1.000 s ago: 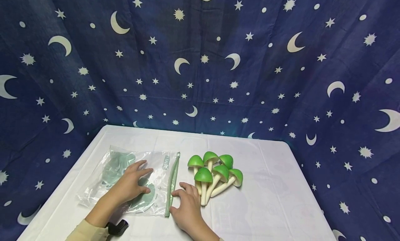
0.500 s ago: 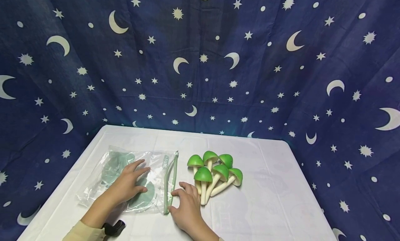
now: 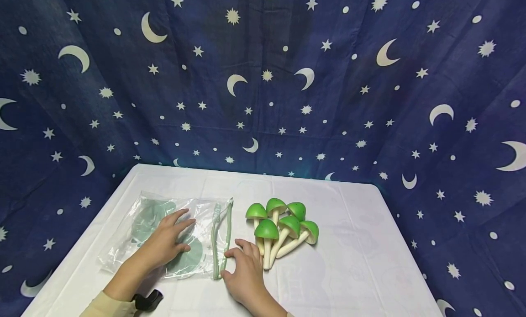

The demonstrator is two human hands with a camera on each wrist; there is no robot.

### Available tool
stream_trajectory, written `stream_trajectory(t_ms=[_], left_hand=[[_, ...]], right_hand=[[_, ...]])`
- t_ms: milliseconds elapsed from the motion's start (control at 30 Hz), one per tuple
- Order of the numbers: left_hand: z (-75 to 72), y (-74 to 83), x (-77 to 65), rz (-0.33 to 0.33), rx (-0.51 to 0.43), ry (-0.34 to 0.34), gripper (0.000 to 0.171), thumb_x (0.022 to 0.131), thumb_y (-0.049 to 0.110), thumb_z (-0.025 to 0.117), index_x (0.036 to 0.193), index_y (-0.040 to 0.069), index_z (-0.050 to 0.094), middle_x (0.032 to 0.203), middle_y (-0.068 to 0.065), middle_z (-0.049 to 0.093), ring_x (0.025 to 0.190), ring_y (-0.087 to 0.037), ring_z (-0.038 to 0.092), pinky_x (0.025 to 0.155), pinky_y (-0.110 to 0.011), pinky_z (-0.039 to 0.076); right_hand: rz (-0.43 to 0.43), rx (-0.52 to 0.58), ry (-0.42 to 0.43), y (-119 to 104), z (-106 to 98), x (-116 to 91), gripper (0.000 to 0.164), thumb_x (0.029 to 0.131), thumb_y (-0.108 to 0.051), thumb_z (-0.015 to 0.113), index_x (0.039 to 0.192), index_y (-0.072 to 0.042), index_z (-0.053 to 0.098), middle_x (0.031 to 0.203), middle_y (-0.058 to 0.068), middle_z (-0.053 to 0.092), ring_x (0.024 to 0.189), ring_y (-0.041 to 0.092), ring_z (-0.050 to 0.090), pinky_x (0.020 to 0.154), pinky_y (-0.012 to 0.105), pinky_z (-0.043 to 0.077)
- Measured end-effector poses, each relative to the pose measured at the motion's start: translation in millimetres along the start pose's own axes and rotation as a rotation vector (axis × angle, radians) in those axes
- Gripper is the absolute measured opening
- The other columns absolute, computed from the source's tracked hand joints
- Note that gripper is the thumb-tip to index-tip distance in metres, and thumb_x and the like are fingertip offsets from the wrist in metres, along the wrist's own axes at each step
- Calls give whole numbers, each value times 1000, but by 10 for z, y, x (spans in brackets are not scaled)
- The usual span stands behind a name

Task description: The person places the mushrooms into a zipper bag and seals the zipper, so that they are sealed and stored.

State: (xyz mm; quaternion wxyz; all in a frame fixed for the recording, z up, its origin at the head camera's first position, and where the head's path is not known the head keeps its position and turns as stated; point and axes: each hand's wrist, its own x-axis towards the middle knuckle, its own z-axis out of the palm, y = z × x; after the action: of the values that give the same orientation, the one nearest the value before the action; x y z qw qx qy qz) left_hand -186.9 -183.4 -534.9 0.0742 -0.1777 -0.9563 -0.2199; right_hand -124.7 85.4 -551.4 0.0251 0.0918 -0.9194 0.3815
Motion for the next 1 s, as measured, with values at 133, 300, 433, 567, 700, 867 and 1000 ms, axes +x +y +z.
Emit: stream_trajectory(t_ms=[133,300,433,567,700,867,1000], left_hand=[[4,-9,-6,9,4,19,71,77,18,96,142,12,69,162,-22,49,148,-51,46,116,-67,48],[15,-24,0,15,20,26,71,77,19,96,142,10,69,161,-21,50,148,-50,47,116,-65,48],[21,-35,6,17,38,26,74,78,20,96,144,5,66,161,-20,52,147,-47,49,118,-63,48],[25,-43,9,12,38,28,78,77,20,96,145,1,63,158,-20,55,146,-46,51,119,-62,48],[22,-40,13,1,26,27,82,78,19,95,148,-3,59,156,-21,56,145,-45,52,120,-61,47],[5,-26,26,-4,-4,37,81,80,18,94,147,-6,58,153,-21,57,144,-46,53,119,-62,47],[-15,-12,49,-36,-46,37,85,80,29,95,148,-5,58,152,-20,57,144,-45,53,118,-63,48]], right_hand=[[-1,-4,4,5,6,2,38,75,-13,93,109,-17,77,150,9,59,145,33,45,118,63,35],[-3,-9,12,16,14,0,38,75,-13,93,108,-18,77,150,8,60,144,33,45,117,63,35],[-7,-10,14,24,19,2,38,75,-13,93,108,-18,77,150,8,59,145,34,45,117,63,35],[-13,-13,12,24,18,4,38,75,-13,93,109,-18,77,150,8,60,144,34,45,115,62,36],[-19,-26,17,21,17,2,37,75,-14,93,108,-18,77,149,8,60,143,33,46,114,61,37],[-19,-25,17,15,13,6,37,75,-14,93,107,-18,76,150,8,60,143,33,46,114,60,37],[-13,-21,14,11,13,6,36,75,-14,93,108,-17,76,150,9,60,144,33,45,115,60,37]])
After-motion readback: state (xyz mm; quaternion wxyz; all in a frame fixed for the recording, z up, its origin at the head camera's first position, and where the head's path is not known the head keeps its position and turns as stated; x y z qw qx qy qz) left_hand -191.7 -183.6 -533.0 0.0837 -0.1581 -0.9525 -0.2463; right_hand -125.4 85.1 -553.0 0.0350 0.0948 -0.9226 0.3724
